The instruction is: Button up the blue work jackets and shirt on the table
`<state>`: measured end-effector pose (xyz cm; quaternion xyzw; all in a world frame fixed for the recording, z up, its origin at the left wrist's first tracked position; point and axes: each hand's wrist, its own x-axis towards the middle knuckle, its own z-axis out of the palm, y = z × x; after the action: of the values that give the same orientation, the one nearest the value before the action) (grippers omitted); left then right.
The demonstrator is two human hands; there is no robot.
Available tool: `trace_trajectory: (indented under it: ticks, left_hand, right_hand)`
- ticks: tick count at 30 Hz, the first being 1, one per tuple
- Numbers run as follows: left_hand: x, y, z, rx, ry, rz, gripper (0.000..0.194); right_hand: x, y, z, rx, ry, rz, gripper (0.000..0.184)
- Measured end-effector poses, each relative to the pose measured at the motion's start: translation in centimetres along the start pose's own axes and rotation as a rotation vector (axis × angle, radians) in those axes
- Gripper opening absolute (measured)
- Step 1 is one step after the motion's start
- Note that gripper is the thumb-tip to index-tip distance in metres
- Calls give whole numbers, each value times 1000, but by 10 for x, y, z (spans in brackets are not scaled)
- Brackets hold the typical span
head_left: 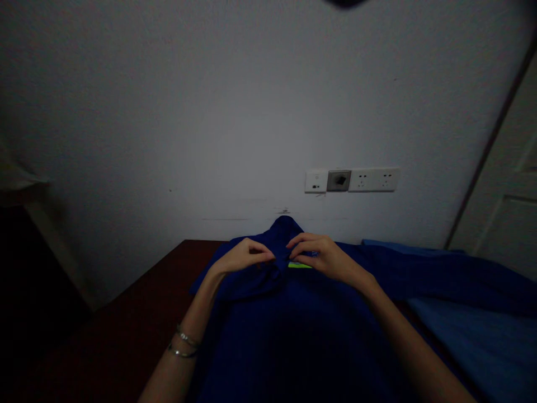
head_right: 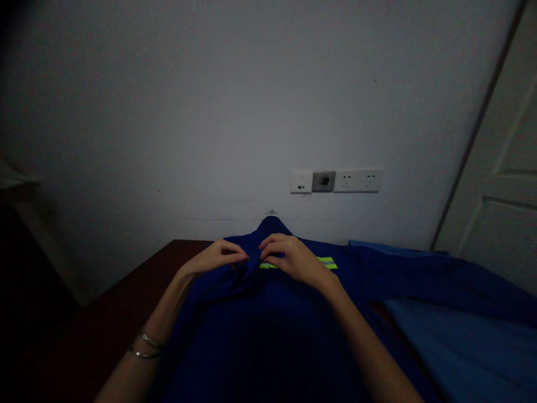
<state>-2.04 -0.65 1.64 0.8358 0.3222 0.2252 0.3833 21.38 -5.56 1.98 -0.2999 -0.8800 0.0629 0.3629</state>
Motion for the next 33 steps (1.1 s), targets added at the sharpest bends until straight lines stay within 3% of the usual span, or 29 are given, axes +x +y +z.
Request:
trace_trajectory:
  ticks: [2, 7, 9, 14, 16, 18, 20, 24, 29, 33]
  left_hand:
    - [3, -4, 4, 55, 5, -1, 36]
    - [6, -9, 10, 85, -236, 17, 55]
    - [6, -7, 13, 132, -255, 18, 69]
    - [4, -5, 21, 475, -30, -15, 86]
    - [4, -7, 21, 581, 52, -19, 70]
    - [5, -11, 16, 624, 98, 10, 41]
    - [6, -14, 11, 600, 122, 74, 26]
    - [9, -19, 4, 451, 168, 165, 40]
    - [9, -19, 5, 296, 166, 203, 52]
    - [9, -20, 5, 213, 165, 213, 52]
  right_hand:
    - [1, 1, 2, -2, 2, -2, 12]
    - [2, 4, 5, 6, 28, 11, 10]
    - [2, 4, 5, 1, 42, 42, 9]
    - [2, 5, 10, -91, 86, 134, 11]
    - [2, 7, 13, -129, 118, 158, 13]
    - [2, 7, 14, -143, 132, 162, 14]
    - [2, 4, 12, -116, 83, 135, 14]
    - [0, -5, 2, 48, -85, 41, 14]
    - [0, -6, -2, 150, 6, 112, 17]
    - [2, -3, 5, 120, -22, 116, 14]
